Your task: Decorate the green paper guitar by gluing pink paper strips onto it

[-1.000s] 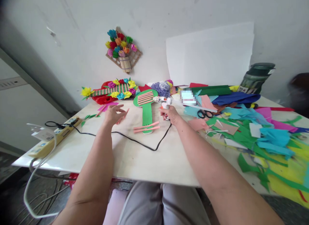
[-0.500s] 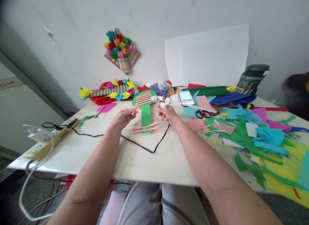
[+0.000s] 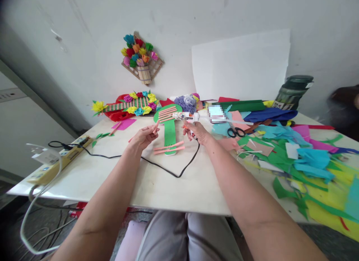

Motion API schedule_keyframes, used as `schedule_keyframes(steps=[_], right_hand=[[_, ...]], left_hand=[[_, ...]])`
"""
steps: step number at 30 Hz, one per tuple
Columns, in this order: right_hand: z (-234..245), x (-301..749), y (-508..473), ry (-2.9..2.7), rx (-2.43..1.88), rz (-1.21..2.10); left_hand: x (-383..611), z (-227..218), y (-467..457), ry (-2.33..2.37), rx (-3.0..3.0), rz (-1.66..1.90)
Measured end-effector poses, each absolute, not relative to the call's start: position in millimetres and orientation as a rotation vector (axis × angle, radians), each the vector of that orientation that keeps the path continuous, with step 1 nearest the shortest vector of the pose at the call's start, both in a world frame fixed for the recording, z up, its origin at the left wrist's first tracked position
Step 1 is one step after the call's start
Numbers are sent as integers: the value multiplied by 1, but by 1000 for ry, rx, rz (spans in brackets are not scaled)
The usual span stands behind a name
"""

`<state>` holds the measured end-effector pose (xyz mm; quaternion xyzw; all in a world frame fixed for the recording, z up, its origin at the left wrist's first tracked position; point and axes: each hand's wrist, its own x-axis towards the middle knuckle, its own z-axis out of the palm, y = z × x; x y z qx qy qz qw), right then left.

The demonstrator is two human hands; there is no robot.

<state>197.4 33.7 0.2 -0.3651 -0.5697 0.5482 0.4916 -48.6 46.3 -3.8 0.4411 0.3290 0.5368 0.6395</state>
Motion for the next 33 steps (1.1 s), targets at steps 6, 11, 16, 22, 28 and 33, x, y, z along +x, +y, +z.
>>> schedule_keyframes(steps=[6,11,16,22,28,33], right_hand=[[-1,193,30,-1518,-869,1338],[1,192,28,-1568,-912,1303],[3,192,26,-1576,-942,1296],[6,190,23,-1588,-956,1310],[2,195,27,-1567,-862,1303],[-1,198,31,-1495,-864,1324]], left_hand=[[-48,-4,45,764,1015,1205],[-49,-7,46,786,1028,1197],[-49,-8,46,769,1043,1179],[-45,-5,43,788,1053,1173],[-36,-3,38,896,1198,1186],[-34,-1,37,889,1188,1228]])
